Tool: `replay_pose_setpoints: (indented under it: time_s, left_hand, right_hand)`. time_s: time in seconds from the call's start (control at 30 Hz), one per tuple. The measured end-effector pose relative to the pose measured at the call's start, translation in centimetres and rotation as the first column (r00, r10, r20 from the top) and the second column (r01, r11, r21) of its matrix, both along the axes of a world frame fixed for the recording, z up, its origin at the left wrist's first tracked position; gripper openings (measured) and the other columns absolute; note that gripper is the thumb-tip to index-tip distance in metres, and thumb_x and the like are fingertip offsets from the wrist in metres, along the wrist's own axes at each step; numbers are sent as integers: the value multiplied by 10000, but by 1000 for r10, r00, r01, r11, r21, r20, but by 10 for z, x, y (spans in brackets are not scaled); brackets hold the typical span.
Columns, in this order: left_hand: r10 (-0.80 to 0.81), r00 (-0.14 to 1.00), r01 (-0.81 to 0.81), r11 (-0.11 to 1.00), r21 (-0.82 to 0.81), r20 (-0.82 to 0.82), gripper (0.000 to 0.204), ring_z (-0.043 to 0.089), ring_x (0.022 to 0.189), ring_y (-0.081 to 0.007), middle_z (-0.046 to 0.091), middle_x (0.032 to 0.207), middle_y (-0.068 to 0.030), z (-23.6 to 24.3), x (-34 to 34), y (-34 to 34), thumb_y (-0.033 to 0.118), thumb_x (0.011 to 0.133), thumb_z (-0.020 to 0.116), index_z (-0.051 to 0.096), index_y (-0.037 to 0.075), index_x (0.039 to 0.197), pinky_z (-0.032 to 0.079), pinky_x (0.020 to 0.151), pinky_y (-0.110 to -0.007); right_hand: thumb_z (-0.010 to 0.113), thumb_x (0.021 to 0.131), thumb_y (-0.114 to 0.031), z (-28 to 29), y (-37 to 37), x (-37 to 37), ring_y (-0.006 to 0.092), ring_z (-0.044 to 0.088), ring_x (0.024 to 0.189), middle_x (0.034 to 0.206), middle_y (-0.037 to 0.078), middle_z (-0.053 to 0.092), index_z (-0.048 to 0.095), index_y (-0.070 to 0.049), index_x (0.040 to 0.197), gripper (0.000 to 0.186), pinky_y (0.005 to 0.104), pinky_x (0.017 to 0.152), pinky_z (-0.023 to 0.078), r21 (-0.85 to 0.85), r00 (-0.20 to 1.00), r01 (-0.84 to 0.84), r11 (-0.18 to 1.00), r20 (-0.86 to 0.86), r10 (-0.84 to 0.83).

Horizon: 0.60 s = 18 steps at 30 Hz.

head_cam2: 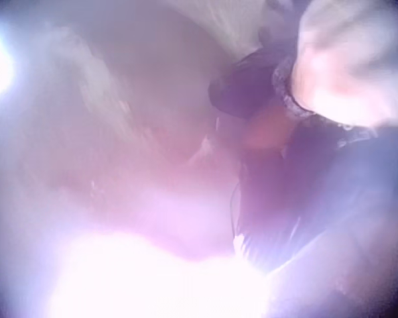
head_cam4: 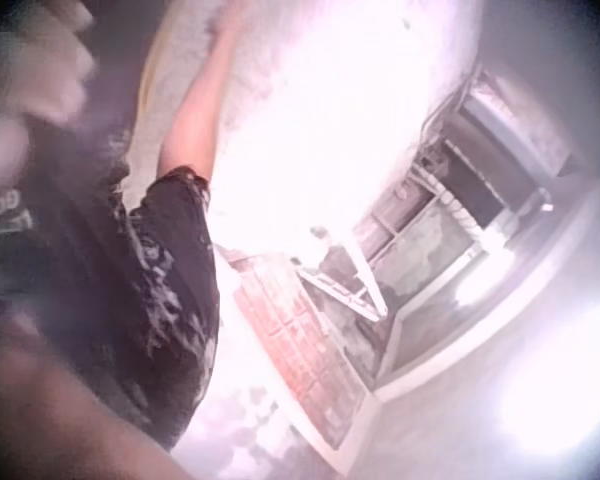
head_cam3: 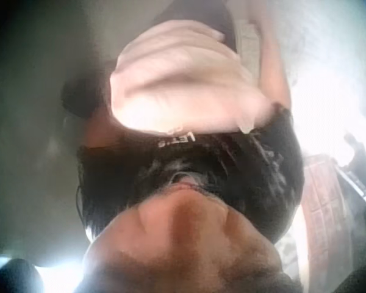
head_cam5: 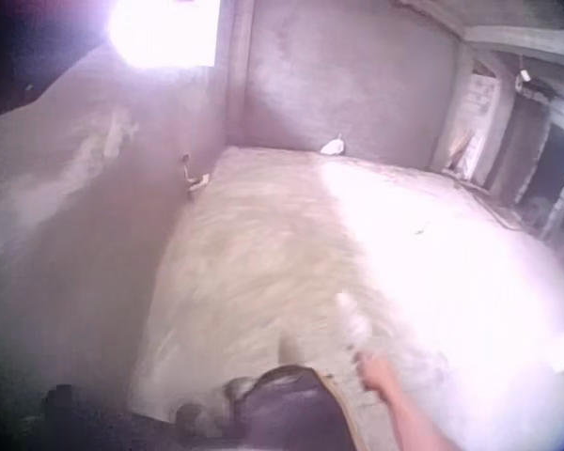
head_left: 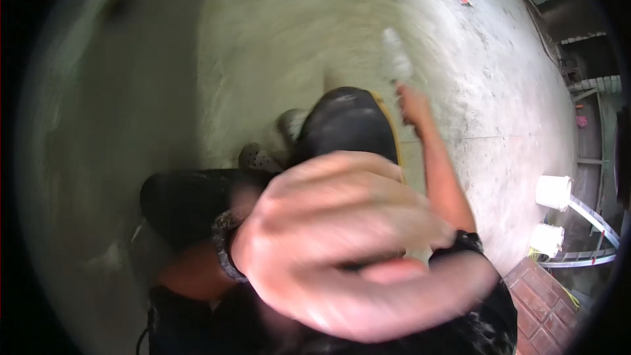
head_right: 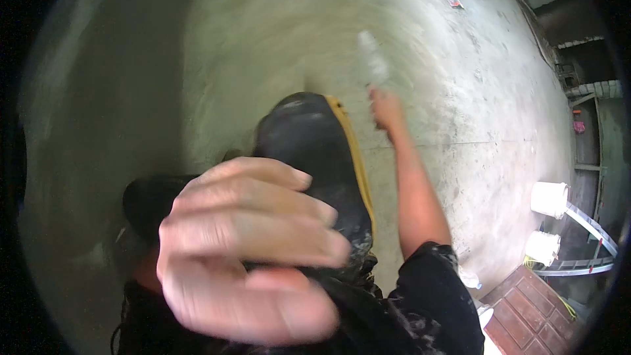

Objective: The person smooths a patch of wet plaster on a floor using a hand trowel. The person makes multiple curved and straight strokes with the tool to level the surface, occasionally pausing to reach for more material or adjust their kneeling position.

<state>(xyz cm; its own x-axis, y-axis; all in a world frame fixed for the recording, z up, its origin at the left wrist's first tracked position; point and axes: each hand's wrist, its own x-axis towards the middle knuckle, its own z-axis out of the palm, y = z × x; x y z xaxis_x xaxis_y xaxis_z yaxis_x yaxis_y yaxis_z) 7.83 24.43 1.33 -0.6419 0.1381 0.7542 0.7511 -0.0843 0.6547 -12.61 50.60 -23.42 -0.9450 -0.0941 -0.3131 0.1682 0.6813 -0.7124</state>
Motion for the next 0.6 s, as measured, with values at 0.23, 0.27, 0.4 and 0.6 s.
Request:
replay_pose_setpoints:
  time_s: [0.23,0.27,0.4,0.6]
  left_hand:
    - [69,974,-65,997,30,-213,170,681,693,-261,729,850,-101,13,37,17,141,897,609,658,77,747,571,662,-397]
    - [56,973,-43,997,65,-223,155,678,686,-257,725,834,-97,2,30,18,136,889,612,653,83,750,570,652,-390]
    - [131,991,-87,730,-678,13,188,650,707,-254,657,792,-100,-6,6,14,190,818,573,616,31,910,525,615,-358]
    - [-257,925,369,421,-829,281,166,652,709,-302,608,688,-119,-42,-12,45,153,872,561,548,8,792,507,600,-422]
  right_hand:
    - [612,917,-333,209,-37,-43,91,473,514,675,-4,518,581,-70,912,264,268,443,369,-628,960,63,775,-173,-218]
    - [608,925,-333,225,-39,-51,83,469,537,687,-14,521,582,-63,944,271,263,465,365,-650,959,51,758,-180,-219]
    - [609,930,-328,266,-68,-86,78,467,579,708,-16,529,586,-49,1000,288,261,510,358,-822,971,-91,562,-198,-131]
    - [644,898,-326,251,-124,-81,105,496,561,700,18,551,593,-46,944,288,274,473,392,-879,959,-71,471,-191,-210]
